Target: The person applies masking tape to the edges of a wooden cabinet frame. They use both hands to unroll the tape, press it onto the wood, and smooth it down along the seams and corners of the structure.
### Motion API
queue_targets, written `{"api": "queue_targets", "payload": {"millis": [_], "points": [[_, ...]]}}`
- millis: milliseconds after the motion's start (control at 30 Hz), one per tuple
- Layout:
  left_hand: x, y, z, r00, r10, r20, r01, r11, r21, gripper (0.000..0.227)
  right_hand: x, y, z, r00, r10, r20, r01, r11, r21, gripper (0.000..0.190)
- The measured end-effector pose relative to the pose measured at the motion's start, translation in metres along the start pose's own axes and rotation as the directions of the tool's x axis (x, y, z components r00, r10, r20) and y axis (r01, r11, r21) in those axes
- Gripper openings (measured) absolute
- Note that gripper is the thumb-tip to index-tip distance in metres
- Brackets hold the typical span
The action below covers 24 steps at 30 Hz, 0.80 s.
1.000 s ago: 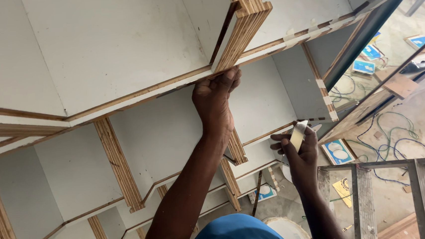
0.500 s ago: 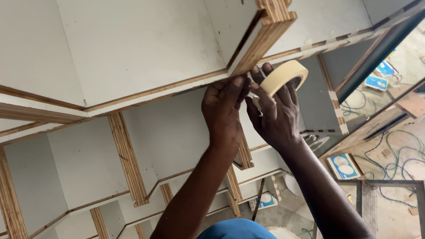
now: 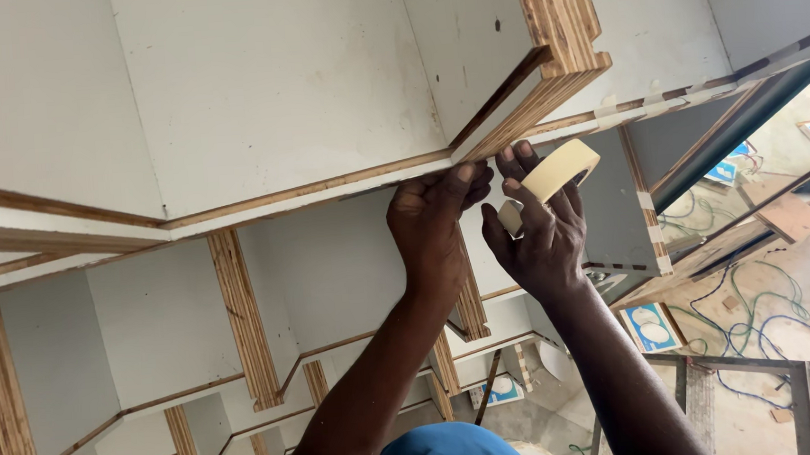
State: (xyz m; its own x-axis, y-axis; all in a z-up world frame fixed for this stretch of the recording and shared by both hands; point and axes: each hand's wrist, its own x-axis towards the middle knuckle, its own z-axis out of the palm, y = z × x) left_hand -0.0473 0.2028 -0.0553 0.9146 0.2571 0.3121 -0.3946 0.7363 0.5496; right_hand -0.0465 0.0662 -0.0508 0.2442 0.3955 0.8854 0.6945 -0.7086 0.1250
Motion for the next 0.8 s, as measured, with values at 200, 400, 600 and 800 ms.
{"api": "queue_targets", "payload": {"millis": [200,400,600,800], "points": [[0.0027,-0.0034,-0.0021,1.000,0.006,-0.011,-0.006,1.000,0.003,0.018,0.0007,0.0020,0.0036,1.000,0.003,0.000,-0.003,1.000,0.004,0.048],[0.0038,-0.0011,0.0007,0.995,0.099,0.018,-0.099,0.995,-0.016,0.019,0.0034,0.0021,0.0028,1.000,-0.006,-0.015,0.006,1.000,0.019,0.045],[0.0034,-0.0024,-0.0017,0.995,0.093,0.024,-0.093,0.995,0.033,0.018,0.0042,0.0005,0.0004,1.000,-0.019,-0.011,0.019,1.000,0.012,0.045],[0.0006,0.0040,0.0033,0.994,0.106,0.025,-0.106,0.994,0.009,0.020,0.0030,0.0012,-0.0014,1.000,-0.025,-0.013,0.025,1.000,0.012,0.045]]}}
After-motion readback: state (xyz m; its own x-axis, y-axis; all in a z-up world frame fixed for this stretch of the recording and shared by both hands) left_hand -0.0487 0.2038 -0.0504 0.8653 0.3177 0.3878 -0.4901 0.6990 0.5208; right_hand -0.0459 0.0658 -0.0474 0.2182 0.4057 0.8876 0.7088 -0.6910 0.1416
